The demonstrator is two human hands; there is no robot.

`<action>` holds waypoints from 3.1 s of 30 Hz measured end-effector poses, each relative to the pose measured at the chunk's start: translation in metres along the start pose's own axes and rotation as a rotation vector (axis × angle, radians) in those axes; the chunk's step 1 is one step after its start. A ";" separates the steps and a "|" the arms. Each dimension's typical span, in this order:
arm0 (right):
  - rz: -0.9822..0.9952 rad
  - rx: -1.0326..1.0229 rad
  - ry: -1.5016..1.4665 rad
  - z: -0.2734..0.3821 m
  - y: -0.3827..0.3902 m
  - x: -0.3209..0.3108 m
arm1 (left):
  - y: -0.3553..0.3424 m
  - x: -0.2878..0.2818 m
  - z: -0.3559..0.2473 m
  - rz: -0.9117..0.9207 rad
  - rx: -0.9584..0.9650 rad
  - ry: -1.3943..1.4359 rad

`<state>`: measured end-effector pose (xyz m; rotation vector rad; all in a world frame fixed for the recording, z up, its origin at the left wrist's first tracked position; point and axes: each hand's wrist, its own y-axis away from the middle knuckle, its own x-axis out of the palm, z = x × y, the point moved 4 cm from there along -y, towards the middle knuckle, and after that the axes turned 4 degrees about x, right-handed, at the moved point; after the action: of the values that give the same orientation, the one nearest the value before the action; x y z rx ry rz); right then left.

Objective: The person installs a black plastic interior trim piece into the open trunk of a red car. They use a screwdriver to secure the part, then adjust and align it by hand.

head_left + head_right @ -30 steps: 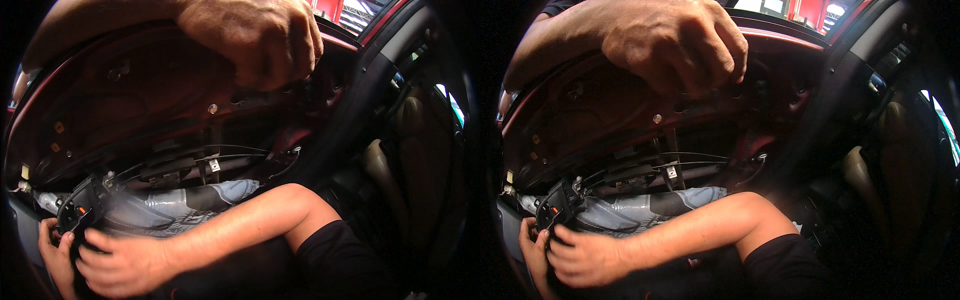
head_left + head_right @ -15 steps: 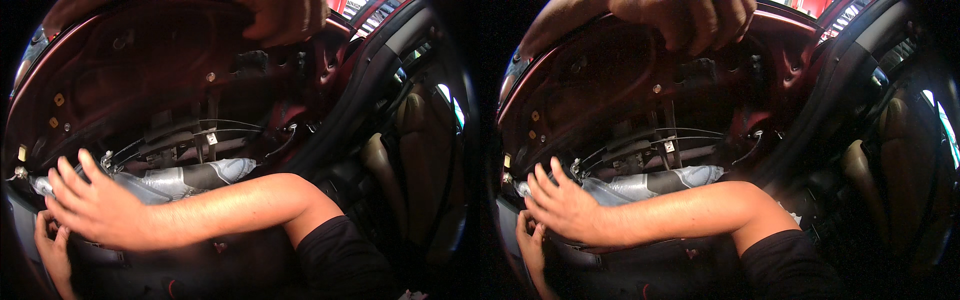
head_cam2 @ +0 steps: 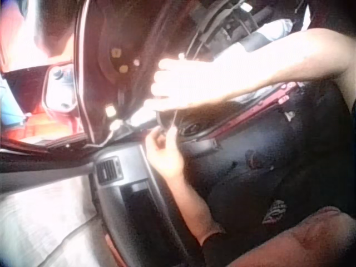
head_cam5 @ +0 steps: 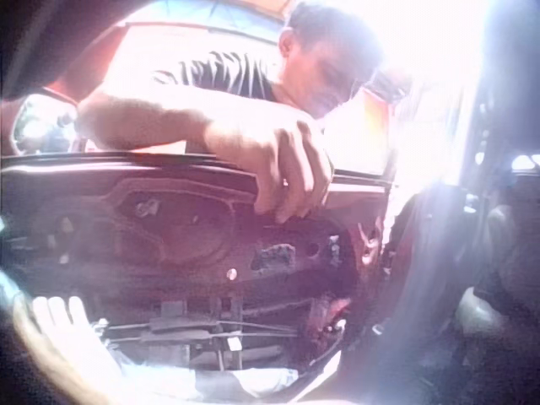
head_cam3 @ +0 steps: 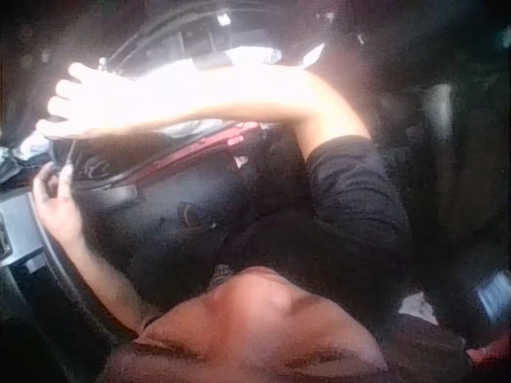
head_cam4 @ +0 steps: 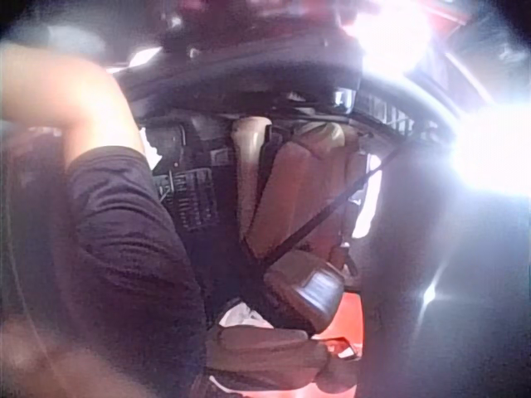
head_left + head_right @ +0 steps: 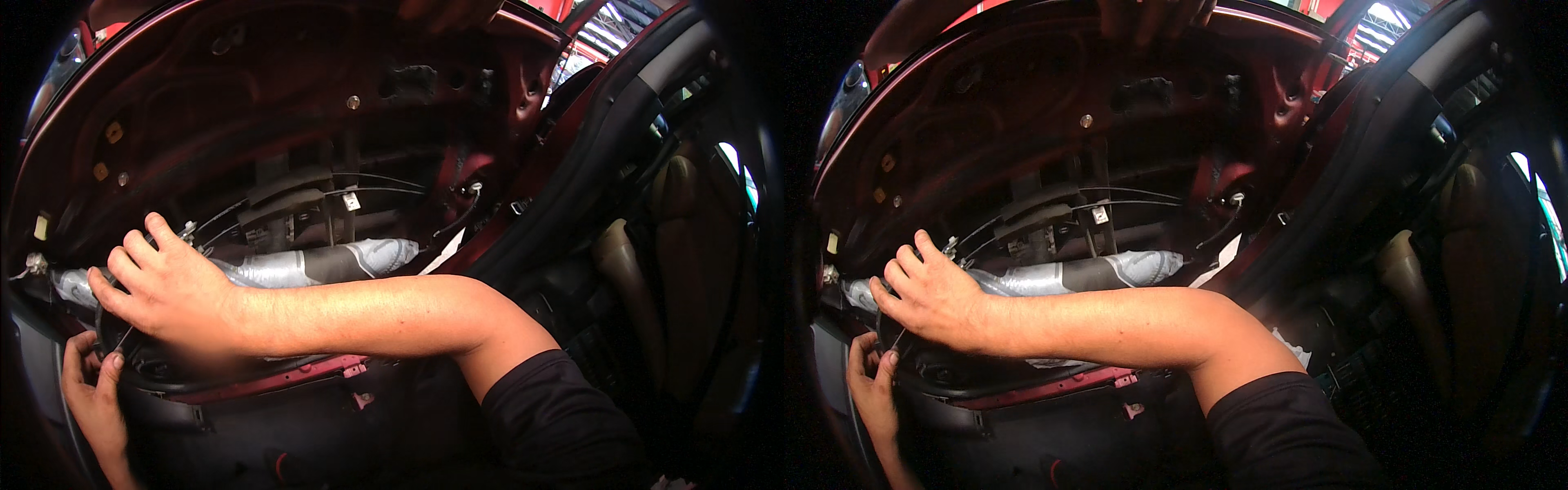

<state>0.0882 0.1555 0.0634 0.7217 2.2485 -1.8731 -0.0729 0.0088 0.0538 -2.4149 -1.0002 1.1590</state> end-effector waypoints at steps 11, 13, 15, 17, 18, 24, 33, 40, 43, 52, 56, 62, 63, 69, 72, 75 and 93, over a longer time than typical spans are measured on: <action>0.213 0.174 0.096 -0.020 -0.037 0.034 | -0.065 -0.010 0.029 0.033 -0.048 -0.039; 0.205 0.151 0.094 -0.011 -0.029 0.028 | -0.052 -0.009 0.020 0.007 -0.038 -0.039; 0.198 0.128 0.072 -0.005 -0.029 0.027 | -0.046 -0.011 0.022 0.023 -0.026 -0.034; 0.201 0.113 0.047 0.000 -0.027 0.028 | -0.043 -0.012 0.024 0.039 -0.018 -0.040; 0.166 0.113 0.047 0.002 -0.026 0.027 | -0.043 -0.011 0.026 0.046 -0.015 -0.048; -0.098 0.125 -0.107 0.044 -0.029 0.016 | -0.046 -0.026 0.043 -0.013 0.401 -0.478; -0.047 -0.302 -0.777 0.232 0.028 -0.079 | 0.011 -0.023 -0.008 0.084 -0.019 -0.041; 0.085 -0.381 -0.950 0.277 0.070 -0.094 | 0.011 -0.025 -0.008 0.107 -0.011 0.007; 0.247 -0.471 -0.877 0.272 0.085 -0.085 | 0.000 -0.018 -0.004 0.096 -0.078 0.020; 0.385 -0.450 -0.921 0.220 0.099 -0.066 | -0.054 0.002 0.019 0.188 -0.197 -0.129; 0.347 -0.468 -0.895 0.230 0.104 -0.067 | -0.044 -0.007 0.024 0.166 -0.191 -0.105; 0.297 -0.465 -0.905 0.237 0.107 -0.069 | -0.037 -0.013 0.018 0.158 -0.201 -0.115; 0.283 -0.459 -0.894 0.239 0.107 -0.069 | -0.036 -0.012 0.017 0.133 -0.159 -0.111; 0.418 -0.585 -0.813 0.240 0.104 -0.076 | -0.027 -0.009 0.008 0.097 -0.077 -0.114; 0.436 -0.586 -0.809 0.243 0.109 -0.074 | -0.025 -0.010 0.007 0.115 -0.111 -0.139; 0.419 -0.624 -0.773 0.248 0.115 -0.070 | -0.022 -0.009 0.012 0.079 -0.080 -0.164; 0.448 -0.665 -0.706 0.232 0.104 -0.075 | -0.029 -0.009 0.000 0.091 -0.080 -0.152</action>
<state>0.1523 -0.0743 -0.0524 0.3265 1.8395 -0.8765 -0.0903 0.0239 0.0735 -2.4885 -1.0086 1.3771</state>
